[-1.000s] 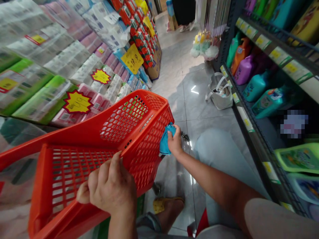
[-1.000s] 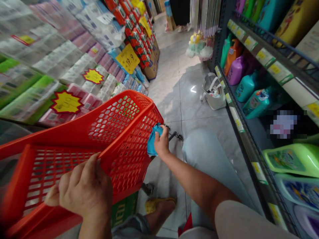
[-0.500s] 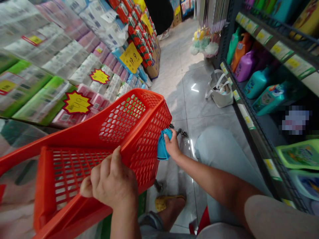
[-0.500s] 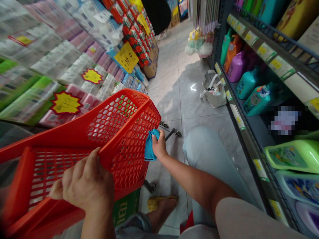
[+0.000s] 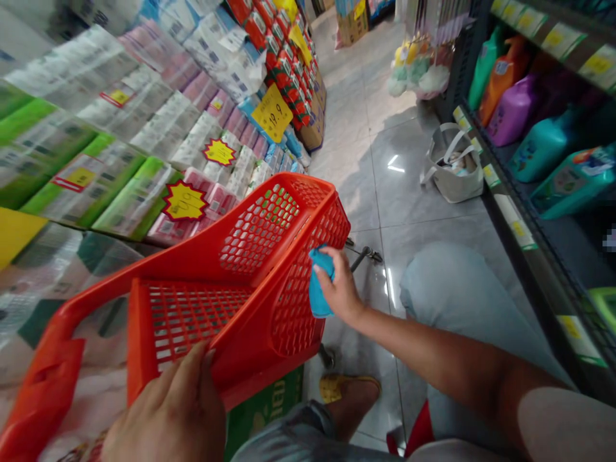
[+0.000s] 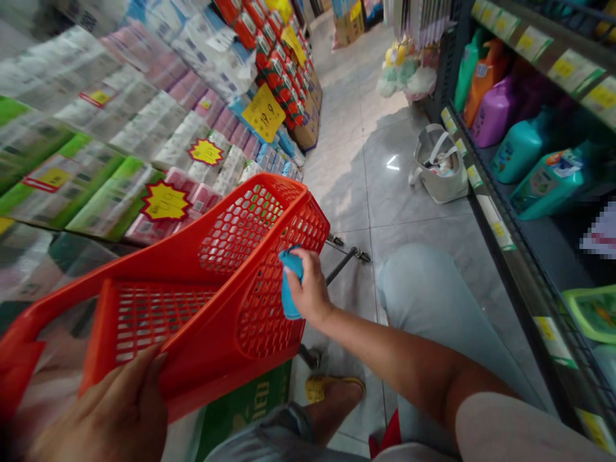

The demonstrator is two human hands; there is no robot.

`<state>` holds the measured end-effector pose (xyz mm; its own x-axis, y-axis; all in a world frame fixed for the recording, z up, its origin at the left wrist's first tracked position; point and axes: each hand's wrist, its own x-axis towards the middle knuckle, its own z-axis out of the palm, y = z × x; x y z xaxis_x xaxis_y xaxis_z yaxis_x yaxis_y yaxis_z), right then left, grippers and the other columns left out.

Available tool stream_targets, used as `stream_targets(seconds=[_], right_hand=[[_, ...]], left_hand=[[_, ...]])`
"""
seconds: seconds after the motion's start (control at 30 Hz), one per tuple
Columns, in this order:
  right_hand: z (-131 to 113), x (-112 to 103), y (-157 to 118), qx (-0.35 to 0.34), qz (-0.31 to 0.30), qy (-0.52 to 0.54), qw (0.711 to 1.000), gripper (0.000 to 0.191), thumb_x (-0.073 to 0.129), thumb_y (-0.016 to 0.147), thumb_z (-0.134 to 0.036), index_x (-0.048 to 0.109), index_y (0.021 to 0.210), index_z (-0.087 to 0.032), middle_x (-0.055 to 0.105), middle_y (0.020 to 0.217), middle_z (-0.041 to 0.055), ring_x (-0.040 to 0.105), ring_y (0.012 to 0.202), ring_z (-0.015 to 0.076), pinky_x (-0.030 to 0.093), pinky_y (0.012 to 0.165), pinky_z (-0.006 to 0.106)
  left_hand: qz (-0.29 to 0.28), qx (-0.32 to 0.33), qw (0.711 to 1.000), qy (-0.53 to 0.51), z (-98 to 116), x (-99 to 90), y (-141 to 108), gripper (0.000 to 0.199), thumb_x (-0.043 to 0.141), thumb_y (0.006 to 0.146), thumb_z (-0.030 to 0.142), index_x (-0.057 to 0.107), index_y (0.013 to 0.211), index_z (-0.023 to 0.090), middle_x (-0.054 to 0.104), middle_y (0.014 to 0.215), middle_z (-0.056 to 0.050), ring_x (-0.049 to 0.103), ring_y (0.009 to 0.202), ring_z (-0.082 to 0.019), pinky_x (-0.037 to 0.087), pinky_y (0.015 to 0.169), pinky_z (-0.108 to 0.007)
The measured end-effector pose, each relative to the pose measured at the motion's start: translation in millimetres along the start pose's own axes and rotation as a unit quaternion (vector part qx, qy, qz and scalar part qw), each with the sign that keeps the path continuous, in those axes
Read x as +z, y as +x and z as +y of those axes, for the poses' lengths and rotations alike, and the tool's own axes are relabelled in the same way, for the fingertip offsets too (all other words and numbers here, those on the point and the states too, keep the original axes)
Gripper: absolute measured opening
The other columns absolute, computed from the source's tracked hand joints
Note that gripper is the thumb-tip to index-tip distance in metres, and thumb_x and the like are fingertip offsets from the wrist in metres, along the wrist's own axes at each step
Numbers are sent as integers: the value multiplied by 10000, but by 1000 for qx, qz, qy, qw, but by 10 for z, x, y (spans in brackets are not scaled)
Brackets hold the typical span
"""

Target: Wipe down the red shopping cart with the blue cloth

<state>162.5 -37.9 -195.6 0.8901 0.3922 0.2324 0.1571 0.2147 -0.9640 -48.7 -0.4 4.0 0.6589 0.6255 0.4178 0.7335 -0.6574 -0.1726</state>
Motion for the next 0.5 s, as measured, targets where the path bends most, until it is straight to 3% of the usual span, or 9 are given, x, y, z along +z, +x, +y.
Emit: stream_targets(seconds=[0.07, 0.13, 0.3, 0.5], right_hand=[[-152, 45, -230, -75, -125, -1, 989, 321, 537, 923, -258, 525, 1243, -238, 580, 1155, 81, 590, 1105, 192, 504, 991, 368], [-212, 60, -308, -114, -173, -11, 978, 332, 514, 921, -207, 526, 1250, -245, 568, 1150, 80, 593, 1096, 192, 519, 969, 362], [-159, 62, -148, -103, -62, -18, 993, 286, 497, 947, -231, 522, 1233, -239, 572, 1162, 84, 577, 1122, 198, 499, 1014, 397], [-237, 44, -222, -138, -165, -26, 976, 304, 499, 955, -241, 510, 1259, -239, 573, 1154, 83, 593, 1096, 192, 521, 974, 370]], left_hand=[[9, 59, 993, 101, 31, 12, 5, 302, 469, 954, 287, 692, 1131, 187, 696, 821, -97, 540, 664, -243, 251, 606, -353], [22, 94, 983, 157, 83, 25, 21, 303, 444, 975, 278, 671, 1146, 173, 695, 808, -92, 554, 670, -242, 254, 590, -350], [63, 116, 972, 195, 161, 27, 52, 263, 438, 980, 219, 644, 1144, 204, 706, 804, -54, 585, 691, -228, 282, 600, -345], [54, 92, 972, 209, 244, 31, 54, 233, 449, 974, 205, 645, 1099, 201, 701, 786, -50, 583, 693, -233, 282, 604, -351]])
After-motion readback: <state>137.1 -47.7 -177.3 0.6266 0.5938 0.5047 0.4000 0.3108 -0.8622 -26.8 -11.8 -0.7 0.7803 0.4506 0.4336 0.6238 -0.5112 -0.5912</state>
